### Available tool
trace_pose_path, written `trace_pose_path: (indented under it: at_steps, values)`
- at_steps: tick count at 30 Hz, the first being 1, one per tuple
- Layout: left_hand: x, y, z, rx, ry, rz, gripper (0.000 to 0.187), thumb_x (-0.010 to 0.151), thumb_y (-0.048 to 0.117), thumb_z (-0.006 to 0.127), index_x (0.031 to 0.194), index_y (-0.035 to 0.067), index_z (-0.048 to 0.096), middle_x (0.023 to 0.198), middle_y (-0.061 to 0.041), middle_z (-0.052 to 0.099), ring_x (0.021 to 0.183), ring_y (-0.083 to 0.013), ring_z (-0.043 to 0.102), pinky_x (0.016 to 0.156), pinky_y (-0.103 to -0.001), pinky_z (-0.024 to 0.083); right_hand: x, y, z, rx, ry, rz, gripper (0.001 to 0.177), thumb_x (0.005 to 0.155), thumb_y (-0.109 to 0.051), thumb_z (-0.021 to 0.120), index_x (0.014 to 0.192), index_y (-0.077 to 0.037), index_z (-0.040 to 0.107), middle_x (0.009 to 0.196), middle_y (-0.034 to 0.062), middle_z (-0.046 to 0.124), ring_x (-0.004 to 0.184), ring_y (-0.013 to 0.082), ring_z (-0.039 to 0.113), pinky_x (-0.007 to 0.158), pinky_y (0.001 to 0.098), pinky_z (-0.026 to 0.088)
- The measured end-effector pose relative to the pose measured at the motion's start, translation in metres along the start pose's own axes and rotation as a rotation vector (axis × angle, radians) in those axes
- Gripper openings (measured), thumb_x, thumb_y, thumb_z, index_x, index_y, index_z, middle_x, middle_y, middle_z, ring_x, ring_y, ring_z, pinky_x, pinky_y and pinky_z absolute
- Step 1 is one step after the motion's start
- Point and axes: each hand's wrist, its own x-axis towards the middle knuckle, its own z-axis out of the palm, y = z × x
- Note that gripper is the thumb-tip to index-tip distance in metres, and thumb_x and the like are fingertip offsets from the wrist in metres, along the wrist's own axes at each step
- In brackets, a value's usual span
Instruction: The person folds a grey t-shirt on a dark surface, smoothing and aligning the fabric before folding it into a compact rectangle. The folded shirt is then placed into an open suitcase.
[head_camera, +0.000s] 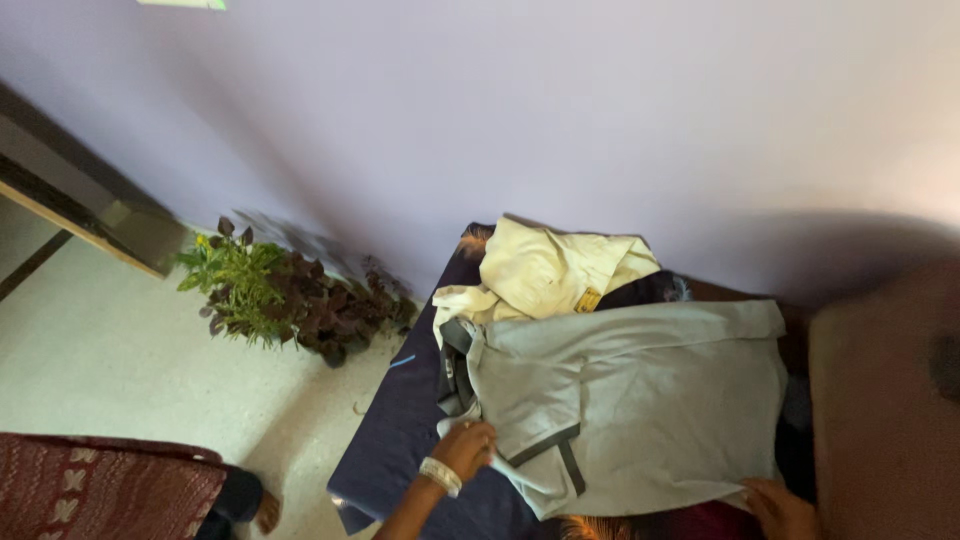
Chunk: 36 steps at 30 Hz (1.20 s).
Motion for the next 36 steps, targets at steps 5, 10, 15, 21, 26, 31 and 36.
trace_pose_path:
  at_steps: [5, 10, 15, 21, 26, 31, 36]
  values:
    - [0.038, -0.033, -0.007, -0.152, -0.179, -0.348, 0.015, 0.095, 0.02, 0.069, 0.107, 0.01, 0.069, 0.094, -0.011, 0.074, 0.09, -0.0327, 0.07, 0.078, -0.047, 0.054, 0.029, -0.007, -0.016, -0.088, -0.134, 0.189, 0.021, 0.094, -0.015, 0.073, 0.112, -0.007, 0.08, 0.106, 0.0156, 0.082, 0.094, 0.0252, 0.079, 0.092, 0.0362, 0.061]
    - [0.075, -0.071, -0.024, -0.315, -0.12, -0.524, 0.025, 0.096, 0.026, 0.067, 0.116, 0.01, 0.067, 0.094, -0.013, 0.075, 0.084, -0.0257, 0.073, 0.075, -0.038, 0.056, 0.064, -0.01, -0.027, -0.185, -0.072, 0.071, 0.022, 0.094, -0.017, 0.07, 0.113, -0.01, 0.08, 0.109, 0.0143, 0.082, 0.093, 0.0257, 0.078, 0.092, 0.0366, 0.06]
    - [0.103, -0.087, -0.039, -0.328, 0.042, -0.513, 0.025, 0.096, 0.021, 0.068, 0.116, 0.007, 0.071, 0.105, -0.012, 0.078, 0.096, -0.0214, 0.075, 0.085, -0.034, 0.056, 0.123, -0.014, -0.041, -0.168, -0.122, 0.119, 0.031, 0.099, -0.029, 0.066, 0.119, -0.009, 0.078, 0.11, 0.0167, 0.082, 0.092, 0.0287, 0.08, 0.087, 0.0379, 0.062]
    - [0.123, -0.084, -0.056, -0.401, 0.166, -0.515, 0.026, 0.096, 0.017, 0.065, 0.12, 0.009, 0.07, 0.111, -0.011, 0.079, 0.101, -0.019, 0.076, 0.089, -0.033, 0.057, 0.212, -0.035, -0.056, -0.2, -0.151, 0.069, 0.033, 0.097, -0.033, 0.066, 0.117, -0.011, 0.079, 0.11, 0.0168, 0.081, 0.092, 0.03, 0.08, 0.085, 0.0402, 0.062]
    - [0.127, -0.09, -0.061, -0.37, 0.337, -0.519, 0.025, 0.094, 0.017, 0.067, 0.117, 0.008, 0.071, 0.11, -0.011, 0.079, 0.098, -0.0201, 0.078, 0.085, -0.033, 0.059, 0.28, -0.064, -0.057, -0.214, -0.135, -0.087, 0.031, 0.096, -0.034, 0.063, 0.11, -0.012, 0.079, 0.11, 0.0123, 0.081, 0.093, 0.0288, 0.079, 0.087, 0.0425, 0.061]
    - [0.124, -0.095, -0.044, -0.068, 0.341, -0.814, 0.028, 0.092, 0.027, 0.071, 0.116, 0.013, 0.074, 0.111, -0.01, 0.08, 0.101, -0.0236, 0.078, 0.088, -0.037, 0.061, 0.304, -0.088, -0.007, -0.549, -0.061, -0.15, 0.027, 0.099, -0.028, 0.058, 0.119, -0.018, 0.073, 0.113, 0.0127, 0.076, 0.109, 0.0327, 0.07, 0.095, 0.0461, 0.057]
    - [0.134, -0.062, 0.001, 0.188, 0.58, -0.63, 0.064, 0.092, 0.032, 0.072, 0.147, 0.012, 0.046, 0.153, -0.017, 0.044, 0.139, -0.041, 0.043, 0.112, -0.052, 0.041, 0.259, -0.15, 0.097, -0.219, 0.14, -0.59, 0.042, 0.097, -0.027, 0.053, 0.134, -0.007, 0.057, 0.131, 0.0173, 0.06, 0.122, 0.0329, 0.056, 0.105, 0.0482, 0.044]
